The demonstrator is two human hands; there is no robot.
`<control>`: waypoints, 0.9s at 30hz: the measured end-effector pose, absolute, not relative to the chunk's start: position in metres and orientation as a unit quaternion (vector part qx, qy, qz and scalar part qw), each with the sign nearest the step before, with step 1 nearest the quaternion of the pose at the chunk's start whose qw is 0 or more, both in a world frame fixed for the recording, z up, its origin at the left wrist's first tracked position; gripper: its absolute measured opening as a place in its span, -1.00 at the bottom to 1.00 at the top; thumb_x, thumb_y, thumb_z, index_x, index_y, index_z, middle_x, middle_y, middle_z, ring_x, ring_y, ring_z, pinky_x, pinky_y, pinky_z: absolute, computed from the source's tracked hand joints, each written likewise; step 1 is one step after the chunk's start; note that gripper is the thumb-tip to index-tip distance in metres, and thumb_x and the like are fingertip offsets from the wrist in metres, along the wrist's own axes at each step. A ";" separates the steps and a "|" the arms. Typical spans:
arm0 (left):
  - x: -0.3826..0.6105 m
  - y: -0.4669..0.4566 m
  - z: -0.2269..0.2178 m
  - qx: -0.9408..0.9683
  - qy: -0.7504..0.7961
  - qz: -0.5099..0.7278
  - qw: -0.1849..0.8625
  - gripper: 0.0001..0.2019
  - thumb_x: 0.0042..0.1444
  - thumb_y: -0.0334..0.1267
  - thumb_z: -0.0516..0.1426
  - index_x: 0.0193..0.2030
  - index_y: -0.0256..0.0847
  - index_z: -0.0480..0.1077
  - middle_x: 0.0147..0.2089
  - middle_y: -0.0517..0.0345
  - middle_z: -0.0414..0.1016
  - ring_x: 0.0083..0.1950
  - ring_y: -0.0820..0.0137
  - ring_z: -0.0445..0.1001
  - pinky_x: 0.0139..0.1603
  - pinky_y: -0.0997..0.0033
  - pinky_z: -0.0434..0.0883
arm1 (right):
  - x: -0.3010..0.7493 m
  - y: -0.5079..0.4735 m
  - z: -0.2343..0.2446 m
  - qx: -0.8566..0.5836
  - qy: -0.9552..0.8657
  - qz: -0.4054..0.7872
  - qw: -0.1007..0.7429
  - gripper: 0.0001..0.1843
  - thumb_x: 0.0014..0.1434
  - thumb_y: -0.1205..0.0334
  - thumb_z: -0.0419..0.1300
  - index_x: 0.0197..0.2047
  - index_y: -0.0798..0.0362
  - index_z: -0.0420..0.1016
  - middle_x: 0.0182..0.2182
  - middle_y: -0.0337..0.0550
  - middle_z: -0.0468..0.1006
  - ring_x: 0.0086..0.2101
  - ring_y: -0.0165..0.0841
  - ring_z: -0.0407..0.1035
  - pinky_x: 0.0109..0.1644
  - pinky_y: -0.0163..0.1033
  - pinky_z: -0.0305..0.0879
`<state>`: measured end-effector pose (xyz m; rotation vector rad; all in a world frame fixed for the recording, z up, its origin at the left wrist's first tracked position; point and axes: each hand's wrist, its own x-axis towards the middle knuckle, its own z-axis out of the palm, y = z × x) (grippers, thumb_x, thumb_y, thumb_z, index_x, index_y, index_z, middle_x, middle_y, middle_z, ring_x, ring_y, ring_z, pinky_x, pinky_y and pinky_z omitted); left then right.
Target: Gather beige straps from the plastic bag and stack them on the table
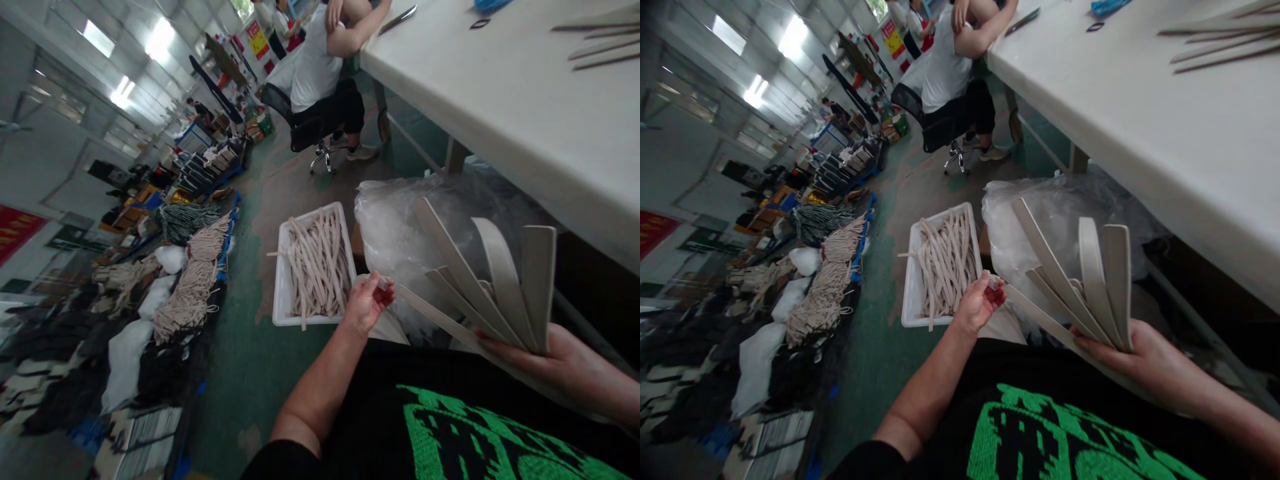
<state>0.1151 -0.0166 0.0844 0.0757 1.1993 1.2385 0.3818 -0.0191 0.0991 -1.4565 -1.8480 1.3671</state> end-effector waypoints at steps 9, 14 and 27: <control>0.116 -0.020 0.081 0.058 0.532 0.513 0.671 -0.65 -0.08 -0.08 0.45 -0.37 -0.31 0.50 -0.36 0.10 0.59 -0.41 0.46 0.49 -0.34 0.47 0.41 | 0.373 -0.020 0.099 -0.477 -0.665 0.546 0.178 -0.54 -0.05 -0.24 0.26 -0.36 -0.01 0.69 -0.31 -0.08 0.73 -0.27 0.02 0.64 -0.11 0.01 0.63; 0.114 -0.019 0.077 0.032 0.520 0.507 0.687 -0.68 -0.03 -0.08 0.42 -0.37 -0.29 0.49 -0.37 0.14 0.59 -0.44 0.48 0.48 -0.36 0.47 0.40 | 0.375 -0.022 0.101 -0.468 -0.671 0.548 0.174 -0.54 -0.05 -0.25 0.26 -0.36 -0.03 0.71 -0.33 -0.09 0.73 -0.28 0.01 0.64 -0.15 -0.01 0.63; 0.112 -0.022 0.070 0.049 0.530 0.462 0.710 -0.67 0.00 -0.05 0.41 -0.34 -0.30 0.52 -0.33 0.10 0.60 -0.40 0.46 0.49 -0.29 0.43 0.42 | 0.373 -0.018 0.098 -0.437 -0.704 0.537 0.160 -0.53 0.03 -0.22 0.23 -0.31 0.01 0.72 -0.31 -0.07 0.73 -0.29 -0.02 0.63 -0.16 -0.06 0.62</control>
